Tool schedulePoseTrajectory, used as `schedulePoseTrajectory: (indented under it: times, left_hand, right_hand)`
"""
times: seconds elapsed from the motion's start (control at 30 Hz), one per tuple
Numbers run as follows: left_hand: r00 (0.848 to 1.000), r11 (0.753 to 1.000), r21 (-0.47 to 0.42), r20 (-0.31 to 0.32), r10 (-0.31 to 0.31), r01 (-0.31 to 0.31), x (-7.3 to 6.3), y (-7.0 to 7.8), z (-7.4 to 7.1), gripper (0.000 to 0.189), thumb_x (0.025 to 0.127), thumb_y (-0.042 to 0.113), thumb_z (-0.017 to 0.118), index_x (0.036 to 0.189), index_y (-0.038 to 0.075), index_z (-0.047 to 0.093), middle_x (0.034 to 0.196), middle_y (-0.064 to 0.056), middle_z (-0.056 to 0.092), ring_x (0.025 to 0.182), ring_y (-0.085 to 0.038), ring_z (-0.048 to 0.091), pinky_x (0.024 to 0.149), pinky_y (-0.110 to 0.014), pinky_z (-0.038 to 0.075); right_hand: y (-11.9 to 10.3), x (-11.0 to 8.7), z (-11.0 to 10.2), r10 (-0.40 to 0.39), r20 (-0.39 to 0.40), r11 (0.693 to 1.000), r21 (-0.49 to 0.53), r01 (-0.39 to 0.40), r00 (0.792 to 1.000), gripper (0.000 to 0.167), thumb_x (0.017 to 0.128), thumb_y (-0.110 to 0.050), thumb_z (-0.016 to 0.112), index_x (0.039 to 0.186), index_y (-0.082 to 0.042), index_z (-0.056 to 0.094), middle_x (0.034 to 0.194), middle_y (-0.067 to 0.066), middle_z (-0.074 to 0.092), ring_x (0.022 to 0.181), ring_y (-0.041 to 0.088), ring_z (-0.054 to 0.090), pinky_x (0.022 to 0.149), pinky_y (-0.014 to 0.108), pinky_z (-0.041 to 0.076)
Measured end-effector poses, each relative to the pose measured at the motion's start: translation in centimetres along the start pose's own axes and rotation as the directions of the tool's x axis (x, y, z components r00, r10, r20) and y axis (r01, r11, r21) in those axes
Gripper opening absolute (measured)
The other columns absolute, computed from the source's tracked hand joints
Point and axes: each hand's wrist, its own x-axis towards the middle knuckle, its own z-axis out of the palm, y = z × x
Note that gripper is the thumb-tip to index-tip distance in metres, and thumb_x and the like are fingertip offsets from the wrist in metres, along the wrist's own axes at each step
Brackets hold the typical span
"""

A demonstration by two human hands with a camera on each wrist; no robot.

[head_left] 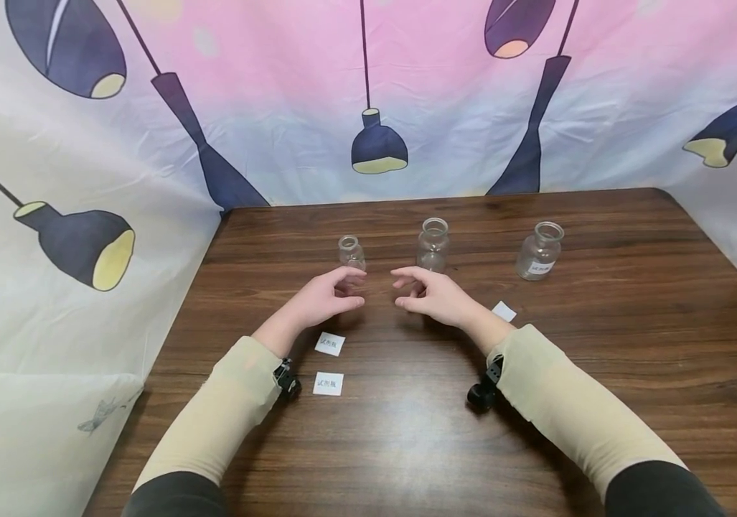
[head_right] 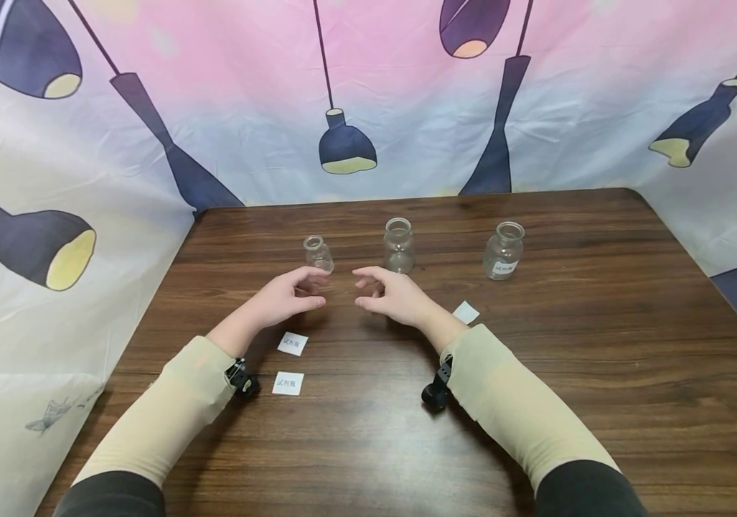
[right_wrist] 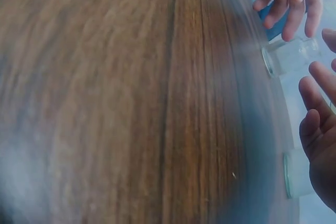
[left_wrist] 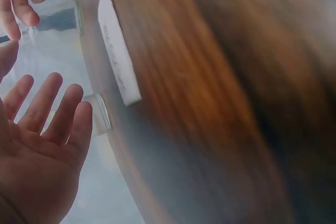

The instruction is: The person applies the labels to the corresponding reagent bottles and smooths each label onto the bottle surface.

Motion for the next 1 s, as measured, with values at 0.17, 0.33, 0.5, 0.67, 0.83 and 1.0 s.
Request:
schedulePoseTrajectory:
  times: [0.17, 0.33, 0.5, 0.67, 0.83, 1.0]
  left_hand:
    - [1.000, 1.000, -0.014, 0.007, -0.014, 0.014, -0.6, -0.6, -0.2, 0.048, 0.088, 0.022, 0.066, 0.132, 0.010, 0.050, 0.126, -0.006, 0.057, 0.112, -0.026, 0.054, 0.093, -0.043, 0.043]
    - [1.000, 1.000, -0.014, 0.021, -0.012, 0.013, -1.1, -0.9, -0.3, 0.047, 0.088, 0.021, 0.066, 0.131, 0.010, 0.051, 0.125, -0.006, 0.057, 0.113, -0.025, 0.054, 0.094, -0.043, 0.043]
    - [0.998, 1.000, -0.004, 0.064, -0.003, 0.004, -1.9, -1.4, -0.4, 0.045, 0.087, 0.021, 0.068, 0.128, 0.010, 0.053, 0.123, -0.005, 0.059, 0.112, -0.023, 0.054, 0.095, -0.043, 0.041]
    - [0.997, 1.000, -0.017, 0.081, -0.009, 0.010, -2.6, -2.1, -0.7, 0.043, 0.086, 0.018, 0.069, 0.125, 0.008, 0.055, 0.120, -0.006, 0.060, 0.112, -0.023, 0.054, 0.097, -0.043, 0.039]
    - [0.994, 1.000, 0.006, 0.106, -0.015, 0.014, -3.3, -2.7, -1.0, 0.042, 0.086, 0.019, 0.069, 0.124, 0.010, 0.056, 0.120, -0.003, 0.060, 0.115, -0.021, 0.052, 0.099, -0.043, 0.036]
    - [0.991, 0.999, 0.038, 0.127, -0.028, 0.024, -3.9, -2.9, -1.1, 0.040, 0.084, 0.020, 0.071, 0.122, 0.013, 0.058, 0.110, 0.001, 0.063, 0.103, -0.019, 0.055, 0.091, -0.041, 0.041]
  right_hand:
    - [-0.1, 0.1, 0.5, 0.009, 0.018, 1.000, 0.003, -0.009, 1.000, 0.051, 0.087, -0.022, 0.068, 0.134, -0.011, 0.051, 0.115, 0.004, 0.063, 0.088, 0.015, 0.057, 0.076, 0.034, 0.046]
    - [-0.2, 0.2, 1.1, -0.018, 0.029, 1.000, -0.003, 0.019, 0.999, 0.051, 0.086, -0.022, 0.068, 0.133, -0.009, 0.052, 0.113, 0.003, 0.064, 0.087, 0.014, 0.058, 0.077, 0.033, 0.046]
    - [-0.1, 0.1, 1.5, -0.044, 0.039, 0.999, -0.024, 0.045, 0.998, 0.050, 0.086, -0.020, 0.068, 0.131, -0.008, 0.052, 0.111, 0.002, 0.065, 0.085, 0.013, 0.058, 0.076, 0.030, 0.046]
    - [0.0, 0.0, 1.9, -0.040, 0.047, 0.998, -0.039, 0.041, 0.998, 0.049, 0.086, -0.021, 0.068, 0.131, -0.009, 0.053, 0.110, 0.000, 0.065, 0.084, 0.012, 0.057, 0.074, 0.030, 0.046]
    - [0.0, 0.1, 2.2, -0.032, 0.066, 0.998, -0.048, 0.035, 0.997, 0.049, 0.087, -0.023, 0.068, 0.132, -0.010, 0.052, 0.111, -0.001, 0.065, 0.084, 0.012, 0.056, 0.073, 0.030, 0.045]
    - [0.0, 0.1, 2.5, -0.032, 0.075, 0.998, -0.053, 0.036, 0.997, 0.049, 0.087, -0.023, 0.067, 0.132, -0.010, 0.052, 0.112, -0.001, 0.065, 0.084, 0.011, 0.056, 0.074, 0.030, 0.045]
